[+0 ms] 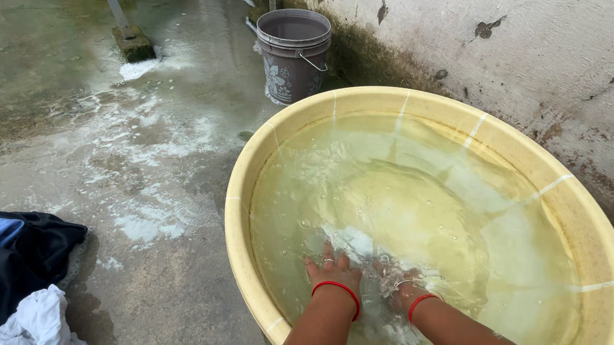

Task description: The person picks up a white cloth and a green garment from a pile, submerges them in a basin of water, scrubs and rinses them by hand, wrings them out, and places the wet items into a separate pink basin.

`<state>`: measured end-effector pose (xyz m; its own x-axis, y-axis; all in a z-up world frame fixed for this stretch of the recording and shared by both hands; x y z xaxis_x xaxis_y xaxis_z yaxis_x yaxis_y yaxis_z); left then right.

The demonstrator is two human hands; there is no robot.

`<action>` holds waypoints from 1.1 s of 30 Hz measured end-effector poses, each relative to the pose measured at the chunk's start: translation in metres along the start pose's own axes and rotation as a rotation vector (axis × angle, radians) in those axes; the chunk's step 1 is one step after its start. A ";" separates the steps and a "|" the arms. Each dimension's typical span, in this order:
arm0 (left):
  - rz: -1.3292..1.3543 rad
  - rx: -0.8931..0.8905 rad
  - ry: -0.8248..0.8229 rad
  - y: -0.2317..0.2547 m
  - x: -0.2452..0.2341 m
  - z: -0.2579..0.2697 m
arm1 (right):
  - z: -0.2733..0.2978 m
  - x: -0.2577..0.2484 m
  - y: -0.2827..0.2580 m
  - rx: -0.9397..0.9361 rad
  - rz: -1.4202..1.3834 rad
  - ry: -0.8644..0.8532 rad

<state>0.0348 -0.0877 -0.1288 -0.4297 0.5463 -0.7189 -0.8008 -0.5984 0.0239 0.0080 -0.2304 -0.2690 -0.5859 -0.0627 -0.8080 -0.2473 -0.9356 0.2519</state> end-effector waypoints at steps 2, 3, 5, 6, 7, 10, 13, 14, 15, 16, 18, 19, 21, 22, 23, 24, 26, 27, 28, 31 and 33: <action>0.167 0.029 0.127 0.001 -0.012 0.003 | -0.001 -0.013 -0.010 -0.146 0.116 0.350; 0.166 0.025 0.127 0.000 -0.014 0.000 | 0.003 -0.023 -0.010 -0.148 0.115 0.353; 0.232 -0.061 0.448 -0.013 -0.040 0.006 | 0.036 -0.053 0.007 -0.091 -0.110 0.217; 0.236 -0.061 0.443 -0.014 -0.039 0.004 | 0.061 -0.076 0.013 -0.055 -0.173 0.189; 0.229 -0.088 0.513 -0.020 -0.047 0.006 | 0.088 -0.097 0.014 -0.033 -0.189 0.182; 0.203 -0.119 0.573 -0.025 -0.053 0.012 | 0.137 -0.131 0.012 0.014 -0.171 0.143; 0.166 -0.079 0.515 -0.017 -0.048 0.012 | 0.124 -0.115 0.000 0.033 -0.203 0.077; 0.145 -0.041 0.468 -0.012 -0.043 0.010 | 0.112 -0.105 -0.003 0.034 -0.196 0.050; 0.145 -0.040 0.468 -0.011 -0.043 0.010 | 0.102 -0.095 -0.005 0.036 -0.188 0.022; 0.115 -0.024 0.404 -0.007 -0.038 0.007 | 0.094 -0.085 -0.010 0.037 -0.179 0.000; 0.083 -0.010 0.344 -0.004 -0.035 0.004 | 0.088 -0.080 -0.005 0.028 -0.181 -0.019; 0.105 -0.022 0.374 -0.006 -0.039 0.004 | 0.087 -0.086 -0.004 0.022 -0.191 0.005; 0.134 -0.033 0.390 -0.010 -0.036 0.001 | 0.093 -0.100 -0.009 -0.004 -0.209 0.076; 0.140 -0.069 0.421 -0.015 -0.039 -0.002 | 0.099 -0.103 -0.011 -0.006 -0.203 0.108; 0.146 -0.105 0.453 -0.020 -0.041 -0.002 | 0.105 -0.105 -0.017 -0.020 -0.192 0.137; 0.147 -0.097 0.459 -0.019 -0.042 -0.004 | 0.104 -0.104 -0.020 -0.027 -0.180 0.121; 0.267 -0.103 0.322 -0.021 -0.026 -0.007 | 0.097 -0.078 -0.028 0.017 -0.251 -0.060; 0.264 -0.095 0.330 -0.018 -0.028 -0.006 | 0.090 -0.075 -0.030 0.027 -0.250 -0.055; 0.209 -0.079 0.230 -0.014 -0.020 -0.006 | 0.083 -0.072 -0.033 0.029 -0.245 -0.056; 0.151 -0.073 0.140 -0.010 -0.015 -0.001 | 0.076 -0.080 -0.036 0.011 -0.277 -0.009; 0.149 -0.082 0.147 -0.015 -0.016 0.002 | 0.087 -0.104 -0.037 -0.007 -0.353 0.046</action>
<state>0.0525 -0.0866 -0.1167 -0.4711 0.3606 -0.8050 -0.6937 -0.7152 0.0856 0.0106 -0.1591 -0.1479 -0.4296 0.2494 -0.8679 -0.4227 -0.9049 -0.0507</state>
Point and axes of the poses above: each hand's wrist, its own z-axis away from the middle knuckle, its own x-axis out of the palm, y = z × x, the point moved 10 cm from there along -z, towards the middle knuckle, and after that the axes turned 3 degrees about x, right-handed, at the moved point
